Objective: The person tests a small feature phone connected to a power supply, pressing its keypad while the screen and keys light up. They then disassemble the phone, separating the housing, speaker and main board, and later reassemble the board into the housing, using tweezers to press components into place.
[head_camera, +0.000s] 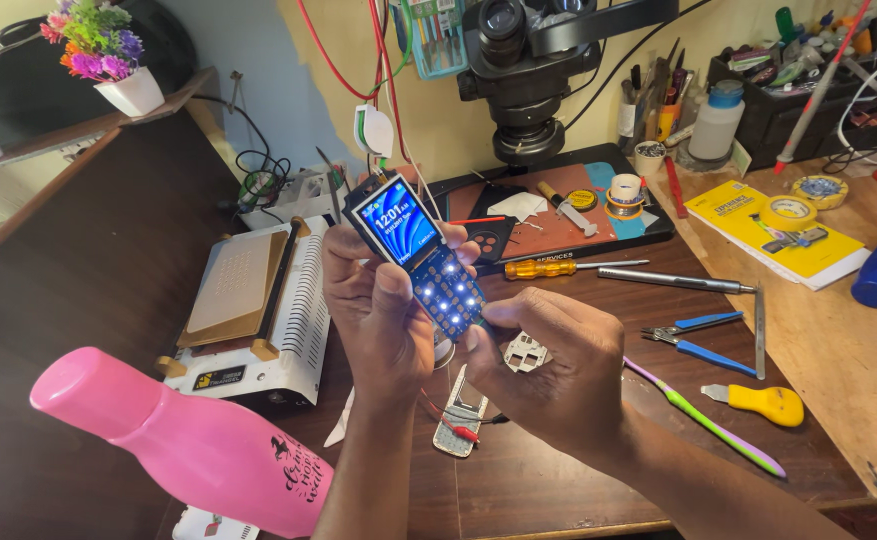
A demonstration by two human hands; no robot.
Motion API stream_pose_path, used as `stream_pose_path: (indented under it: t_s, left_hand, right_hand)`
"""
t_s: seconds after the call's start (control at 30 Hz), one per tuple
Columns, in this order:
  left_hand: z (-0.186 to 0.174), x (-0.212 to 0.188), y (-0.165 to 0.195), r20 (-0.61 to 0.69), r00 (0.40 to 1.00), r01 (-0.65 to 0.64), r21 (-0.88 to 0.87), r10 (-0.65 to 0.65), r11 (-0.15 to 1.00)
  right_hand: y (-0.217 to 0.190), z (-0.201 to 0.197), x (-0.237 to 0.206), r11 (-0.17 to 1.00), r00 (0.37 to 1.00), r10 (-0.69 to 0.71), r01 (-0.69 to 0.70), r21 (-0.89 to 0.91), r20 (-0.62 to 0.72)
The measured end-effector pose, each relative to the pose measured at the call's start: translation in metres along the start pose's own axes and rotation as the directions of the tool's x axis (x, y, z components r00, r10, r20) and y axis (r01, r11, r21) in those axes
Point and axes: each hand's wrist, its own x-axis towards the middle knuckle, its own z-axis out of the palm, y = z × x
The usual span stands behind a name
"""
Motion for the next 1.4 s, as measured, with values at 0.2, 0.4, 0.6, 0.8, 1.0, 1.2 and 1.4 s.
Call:
stream_pose_path:
  t_s: [0.2, 0.4, 0.6, 0.8, 1.0, 1.2, 1.4]
  left_hand:
    - [-0.001, 0.004, 0.005, -0.019, 1.0, -0.011, 0.014, 0.011, 1.0]
    - [-0.003, 0.0, 0.004, -0.014, 1.0, 0.007, 0.02, -0.007, 1.0]
    - [0.001, -0.036, -0.009, -0.061, 0.955, 0.289, -0.052, -0.292, 0.956]
    - [0.004, -0.108, -0.038, -0.061, 0.764, 0.62, -0.206, -0.643, 0.757]
    - [0.004, -0.147, -0.047, -0.114, 0.696, 0.64, -0.349, -0.709, 0.684]
    - [0.009, -0.156, -0.043, -0.019, 0.727, 0.613, -0.432, -0.686, 0.661]
    - [0.007, -0.163, -0.043, -0.066, 0.748, 0.569, -0.447, -0.66, 0.69]
  right_hand:
    - [0.004, -0.005, 0.0, 0.999, 0.999, 0.032, -0.032, -0.011, 0.023]
    - [0.01, -0.02, -0.005, 0.974, 0.979, 0.017, 0.029, -0.223, 0.202]
    - [0.006, -0.047, -0.021, 0.941, 0.934, 0.326, -0.335, 0.042, 0.144]
    - [0.006, -0.079, -0.052, 0.857, 0.856, 0.493, -0.509, 0.085, 0.155]
    - [0.011, -0.091, -0.095, 0.772, 0.771, 0.602, -0.628, 0.092, 0.207]
    - [0.05, -0.089, -0.126, 0.602, 0.59, 0.788, -0.798, -0.02, 0.176]
    - [0.082, -0.086, -0.155, 0.458, 0.447, 0.871, -0.889, -0.005, 0.203]
